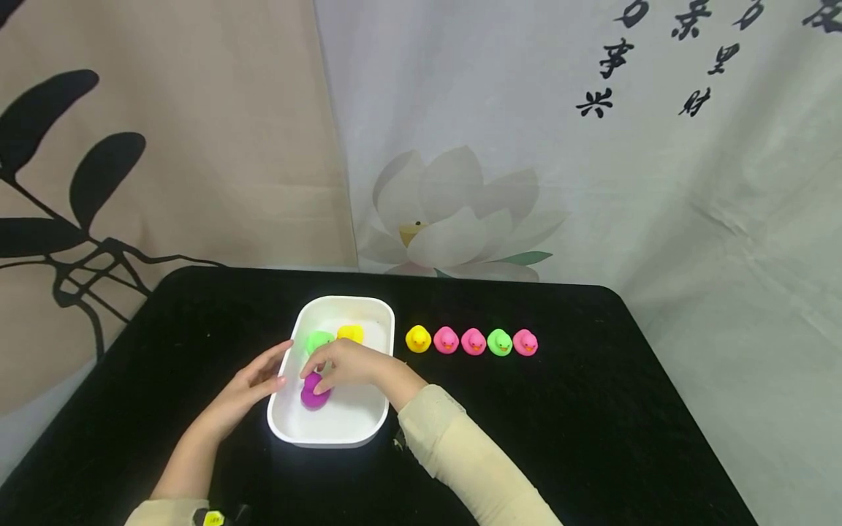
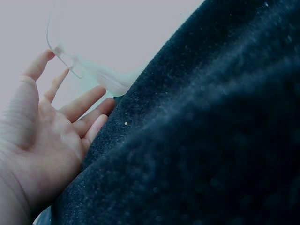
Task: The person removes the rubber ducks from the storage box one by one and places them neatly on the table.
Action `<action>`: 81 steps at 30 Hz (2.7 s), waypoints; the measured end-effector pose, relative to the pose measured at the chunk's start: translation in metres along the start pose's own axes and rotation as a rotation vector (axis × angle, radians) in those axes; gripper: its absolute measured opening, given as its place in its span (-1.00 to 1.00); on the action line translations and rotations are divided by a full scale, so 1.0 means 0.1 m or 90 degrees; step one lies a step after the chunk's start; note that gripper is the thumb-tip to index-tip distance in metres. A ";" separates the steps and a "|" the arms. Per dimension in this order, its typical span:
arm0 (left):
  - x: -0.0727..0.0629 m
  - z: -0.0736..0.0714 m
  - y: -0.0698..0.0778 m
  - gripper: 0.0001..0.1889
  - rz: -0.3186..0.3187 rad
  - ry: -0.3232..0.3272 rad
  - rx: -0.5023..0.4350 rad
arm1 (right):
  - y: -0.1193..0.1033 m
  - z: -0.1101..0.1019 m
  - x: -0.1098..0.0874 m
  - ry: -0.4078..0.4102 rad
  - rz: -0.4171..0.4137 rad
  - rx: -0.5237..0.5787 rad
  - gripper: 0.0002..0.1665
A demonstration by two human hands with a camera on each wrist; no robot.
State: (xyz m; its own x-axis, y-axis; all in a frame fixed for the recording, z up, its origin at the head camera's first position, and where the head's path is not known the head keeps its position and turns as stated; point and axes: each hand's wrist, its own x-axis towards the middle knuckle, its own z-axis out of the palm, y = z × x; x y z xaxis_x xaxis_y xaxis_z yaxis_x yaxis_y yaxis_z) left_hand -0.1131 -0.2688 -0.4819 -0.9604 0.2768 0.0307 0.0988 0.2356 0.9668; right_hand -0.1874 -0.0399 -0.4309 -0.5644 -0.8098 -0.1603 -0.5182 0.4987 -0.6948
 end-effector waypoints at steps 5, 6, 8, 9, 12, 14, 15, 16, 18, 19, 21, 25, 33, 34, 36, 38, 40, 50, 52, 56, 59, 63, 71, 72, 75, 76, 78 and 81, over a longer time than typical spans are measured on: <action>0.00 0.01 -0.01 -0.38 -0.007 0.005 0.002 | -0.01 -0.01 -0.02 0.005 0.002 -0.014 -0.54; 0.00 0.01 -0.01 -0.38 -0.007 0.005 0.002 | -0.02 -0.02 -0.02 0.008 0.002 -0.014 -0.54; 0.00 0.01 -0.01 -0.39 -0.005 0.006 0.002 | -0.03 -0.04 -0.04 0.018 0.004 -0.012 -0.55; 0.00 0.00 -0.01 -0.39 -0.002 0.005 0.001 | -0.04 -0.05 -0.05 0.023 0.003 -0.010 -0.55; 0.00 0.00 0.00 -0.39 0.007 0.005 0.001 | -0.06 -0.09 -0.09 0.037 -0.008 0.004 -0.56; 0.00 0.00 0.00 -0.39 0.013 0.004 0.001 | -0.07 -0.11 -0.11 0.047 -0.022 0.007 -0.56; 0.00 0.00 0.00 -0.39 0.017 0.003 0.000 | -0.07 -0.11 -0.12 0.053 -0.031 0.006 -0.56; 0.00 0.00 0.00 -0.39 0.018 0.003 0.000 | -0.07 -0.12 -0.13 0.058 -0.039 0.007 -0.57; 0.00 0.00 0.00 -0.39 0.021 0.002 -0.001 | -0.06 -0.14 -0.16 0.070 -0.050 0.001 -0.57; 0.00 0.00 0.00 -0.39 0.021 0.001 -0.002 | -0.06 -0.14 -0.17 0.077 -0.057 -0.001 -0.57; 0.00 0.01 0.00 -0.39 0.019 0.002 -0.001 | -0.06 -0.16 -0.19 0.090 -0.066 -0.006 -0.57; 0.00 0.01 0.02 -0.39 0.010 0.004 0.003 | -0.04 -0.20 -0.25 0.122 -0.091 -0.001 -0.58; 0.00 0.02 0.03 -0.39 -0.006 0.006 0.003 | -0.02 -0.27 -0.38 0.181 -0.089 0.059 -0.56; 0.00 0.02 0.03 -0.39 -0.006 0.006 0.002 | -0.01 -0.27 -0.40 0.189 -0.082 0.067 -0.55; 0.00 0.02 0.03 -0.39 -0.007 0.006 0.002 | -0.01 -0.28 -0.42 0.204 -0.071 0.077 -0.56; 0.01 0.01 0.02 -0.39 -0.005 0.007 0.002 | 0.00 -0.29 -0.45 0.220 -0.064 0.082 -0.57; 0.01 0.01 0.02 -0.39 -0.002 0.007 0.001 | 0.01 -0.31 -0.47 0.234 -0.062 0.088 -0.58; 0.01 0.00 0.02 -0.39 0.005 0.004 -0.008 | 0.06 -0.40 -0.62 0.326 -0.086 0.077 -0.61; 0.01 0.00 0.02 -0.39 0.006 0.004 -0.009 | 0.08 -0.42 -0.65 0.347 -0.085 0.073 -0.62; 0.01 0.01 0.02 -0.39 0.004 0.005 -0.010 | 0.10 -0.45 -0.71 0.378 -0.077 0.078 -0.62; 0.01 0.02 0.02 -0.39 0.002 0.006 -0.008 | 0.12 -0.47 -0.76 0.397 -0.070 0.083 -0.62; 0.00 0.01 0.02 -0.40 0.005 0.005 -0.010 | 0.15 -0.50 -0.82 0.428 -0.077 0.082 -0.63; 0.01 0.00 0.01 -0.40 0.006 0.004 -0.012 | 0.25 -0.58 -0.99 0.502 -0.078 0.079 -0.65; 0.01 0.00 0.01 -0.40 0.005 0.004 -0.011 | 0.27 -0.59 -1.01 0.509 -0.074 0.082 -0.65; 0.01 0.00 0.01 -0.39 0.000 0.005 -0.009 | 0.31 -0.62 -1.08 0.532 -0.065 0.079 -0.67; 0.01 0.01 0.02 -0.39 -0.002 0.006 -0.008 | 0.33 -0.63 -1.10 0.541 -0.063 0.074 -0.68; 0.01 0.01 0.02 -0.39 -0.005 0.006 -0.007 | 0.36 -0.65 -1.14 0.562 -0.058 0.066 -0.69; 0.01 0.01 0.03 -0.39 -0.008 0.008 -0.008 | 0.39 -0.68 -1.21 0.588 -0.038 0.051 -0.69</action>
State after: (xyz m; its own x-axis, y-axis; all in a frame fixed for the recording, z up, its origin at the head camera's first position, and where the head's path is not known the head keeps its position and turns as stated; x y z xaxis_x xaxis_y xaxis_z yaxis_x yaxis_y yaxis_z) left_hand -0.1130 -0.2668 -0.4797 -0.9647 0.2623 0.0214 0.0832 0.2269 0.9704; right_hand -0.1830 0.0991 -0.3908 -0.8443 -0.2481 0.4749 -0.5356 0.4134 -0.7363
